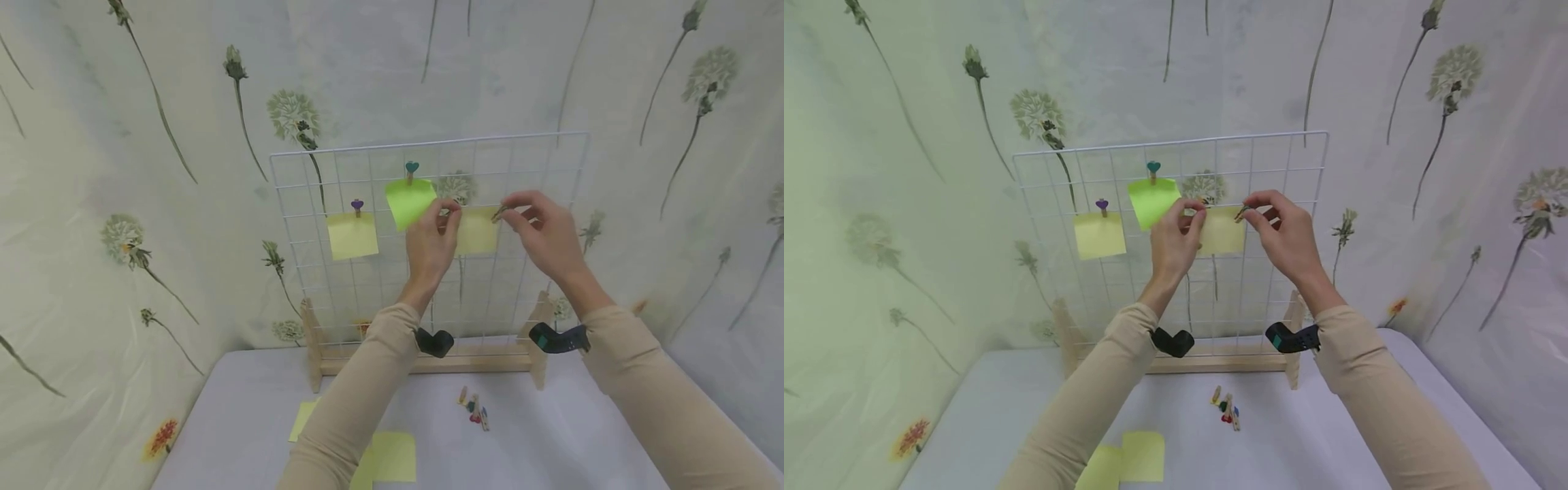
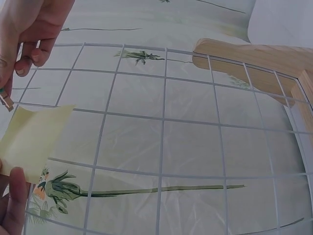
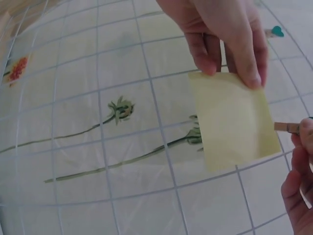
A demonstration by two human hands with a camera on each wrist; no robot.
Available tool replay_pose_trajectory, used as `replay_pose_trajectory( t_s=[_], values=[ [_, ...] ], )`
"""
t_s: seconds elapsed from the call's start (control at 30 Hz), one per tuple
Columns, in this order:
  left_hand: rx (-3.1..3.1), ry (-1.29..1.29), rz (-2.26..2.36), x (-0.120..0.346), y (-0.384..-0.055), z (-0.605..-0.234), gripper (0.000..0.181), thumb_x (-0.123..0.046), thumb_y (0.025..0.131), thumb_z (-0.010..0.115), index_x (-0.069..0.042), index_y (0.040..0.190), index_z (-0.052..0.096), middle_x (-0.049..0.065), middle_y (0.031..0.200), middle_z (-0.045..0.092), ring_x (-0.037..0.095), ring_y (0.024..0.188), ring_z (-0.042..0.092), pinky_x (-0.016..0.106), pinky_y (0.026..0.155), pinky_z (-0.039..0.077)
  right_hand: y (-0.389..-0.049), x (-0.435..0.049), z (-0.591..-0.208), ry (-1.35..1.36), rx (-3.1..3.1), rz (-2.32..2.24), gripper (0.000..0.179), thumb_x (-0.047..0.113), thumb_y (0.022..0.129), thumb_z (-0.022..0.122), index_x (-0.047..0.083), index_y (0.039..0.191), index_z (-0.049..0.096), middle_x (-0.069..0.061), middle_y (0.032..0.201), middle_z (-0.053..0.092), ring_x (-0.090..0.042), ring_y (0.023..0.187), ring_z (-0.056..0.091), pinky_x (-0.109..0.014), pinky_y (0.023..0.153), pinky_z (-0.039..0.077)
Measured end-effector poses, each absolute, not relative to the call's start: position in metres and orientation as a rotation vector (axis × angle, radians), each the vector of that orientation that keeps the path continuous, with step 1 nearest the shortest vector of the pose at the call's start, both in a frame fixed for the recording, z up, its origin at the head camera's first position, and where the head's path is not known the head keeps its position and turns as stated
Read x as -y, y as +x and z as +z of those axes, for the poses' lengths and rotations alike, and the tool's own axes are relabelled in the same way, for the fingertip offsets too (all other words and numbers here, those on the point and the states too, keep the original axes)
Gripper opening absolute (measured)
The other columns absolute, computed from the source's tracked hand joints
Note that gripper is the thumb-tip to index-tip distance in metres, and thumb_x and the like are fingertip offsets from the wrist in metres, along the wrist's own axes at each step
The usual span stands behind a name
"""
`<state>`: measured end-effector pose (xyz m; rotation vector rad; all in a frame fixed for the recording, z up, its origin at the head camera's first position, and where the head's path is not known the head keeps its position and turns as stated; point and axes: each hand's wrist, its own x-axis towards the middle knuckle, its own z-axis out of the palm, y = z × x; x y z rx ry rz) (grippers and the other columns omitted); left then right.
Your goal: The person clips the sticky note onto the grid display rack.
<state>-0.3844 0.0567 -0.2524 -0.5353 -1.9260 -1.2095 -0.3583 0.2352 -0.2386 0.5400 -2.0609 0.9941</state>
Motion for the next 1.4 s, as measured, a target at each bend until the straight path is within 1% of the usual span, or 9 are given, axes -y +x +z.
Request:
replay_pose_trajectory(
  t_s=[0.17, 0.3, 0.47, 0.63, 0.77, 0.93, 1.07, 1.27, 1.4],
  values=[
    [1.918, -0.545, -1.219, -0.057, -0.385, -0.253, 0.01, -0.017, 0.093, 0.06, -0.011, 0.099, 0.064, 0.005, 0.105, 0.072, 0.014, 0.083, 0.072, 0.015, 0.069, 0.053, -0.359, -0.232, -0.236, 0.531, 2.064, 0.961, 0.019, 0.019, 0.093, 0.06, 0.01, 0.109, 0.064, -0.005, 0.105, 0.067, -0.001, 0.076, 0.054, -0.01, 0.063, 0.042],
    [1.905, -0.558, -1.216, -0.057, -0.386, -0.253, 0.009, -0.017, 0.093, 0.059, -0.011, 0.098, 0.063, 0.006, 0.102, 0.073, 0.014, 0.083, 0.072, 0.016, 0.069, 0.054, -0.359, -0.23, -0.235, 0.529, 2.058, 0.957, 0.019, 0.019, 0.092, 0.06, 0.01, 0.109, 0.065, -0.006, 0.105, 0.067, 0.002, 0.076, 0.053, -0.01, 0.064, 0.042],
    [1.908, -0.564, -1.206, -0.056, -0.386, -0.253, 0.009, -0.017, 0.094, 0.058, -0.011, 0.098, 0.063, 0.006, 0.099, 0.073, 0.014, 0.084, 0.072, 0.016, 0.069, 0.054, -0.359, -0.231, -0.235, 0.533, 2.054, 0.953, 0.019, 0.019, 0.092, 0.061, 0.009, 0.108, 0.065, -0.005, 0.105, 0.068, 0.002, 0.076, 0.054, -0.01, 0.063, 0.042],
    [1.909, -0.568, -1.208, -0.056, -0.387, -0.254, 0.009, -0.019, 0.094, 0.057, -0.012, 0.098, 0.062, 0.005, 0.099, 0.073, 0.013, 0.084, 0.072, 0.015, 0.069, 0.054, -0.36, -0.231, -0.234, 0.525, 2.046, 0.943, 0.018, 0.018, 0.093, 0.06, 0.01, 0.108, 0.064, -0.005, 0.106, 0.068, 0.001, 0.08, 0.054, -0.011, 0.063, 0.041],
    [1.895, -0.567, -1.195, -0.056, -0.388, -0.255, 0.009, -0.019, 0.094, 0.058, -0.013, 0.098, 0.063, 0.005, 0.098, 0.074, 0.012, 0.083, 0.072, 0.016, 0.067, 0.054, -0.362, -0.23, -0.231, 0.508, 2.034, 0.938, 0.018, 0.019, 0.092, 0.061, 0.01, 0.107, 0.064, -0.004, 0.107, 0.068, 0.003, 0.082, 0.053, -0.011, 0.063, 0.041],
    [1.892, -0.561, -1.202, -0.057, -0.389, -0.257, 0.009, -0.019, 0.094, 0.058, -0.013, 0.098, 0.063, 0.005, 0.098, 0.074, 0.012, 0.083, 0.072, 0.016, 0.067, 0.054, -0.363, -0.229, -0.231, 0.506, 2.029, 0.968, 0.017, 0.019, 0.092, 0.062, 0.011, 0.106, 0.065, -0.004, 0.106, 0.069, 0.006, 0.078, 0.055, -0.01, 0.062, 0.043],
    [1.9, -0.567, -1.196, -0.058, -0.39, -0.261, 0.009, -0.019, 0.094, 0.058, -0.013, 0.099, 0.063, 0.004, 0.1, 0.073, 0.012, 0.083, 0.072, 0.015, 0.068, 0.054, -0.365, -0.229, -0.233, 0.508, 2.02, 0.976, 0.016, 0.017, 0.091, 0.062, 0.01, 0.105, 0.066, -0.005, 0.104, 0.069, 0.008, 0.072, 0.055, -0.01, 0.06, 0.043],
    [1.886, -0.557, -1.174, -0.058, -0.391, -0.261, 0.01, -0.02, 0.094, 0.058, -0.014, 0.101, 0.062, 0.004, 0.097, 0.074, 0.012, 0.082, 0.072, 0.015, 0.066, 0.054, -0.368, -0.227, -0.232, 0.501, 2.014, 0.975, 0.015, 0.018, 0.092, 0.062, 0.011, 0.104, 0.065, -0.004, 0.103, 0.069, 0.008, 0.073, 0.055, -0.011, 0.058, 0.043],
    [1.886, -0.547, -1.172, -0.056, -0.391, -0.258, 0.013, -0.021, 0.095, 0.057, -0.014, 0.104, 0.063, 0.005, 0.097, 0.074, 0.012, 0.081, 0.072, 0.015, 0.065, 0.054, -0.37, -0.222, -0.228, 0.508, 2.007, 0.986, 0.016, 0.018, 0.091, 0.062, 0.009, 0.104, 0.066, -0.005, 0.103, 0.069, 0.008, 0.073, 0.055, -0.011, 0.059, 0.044]
  ],
)
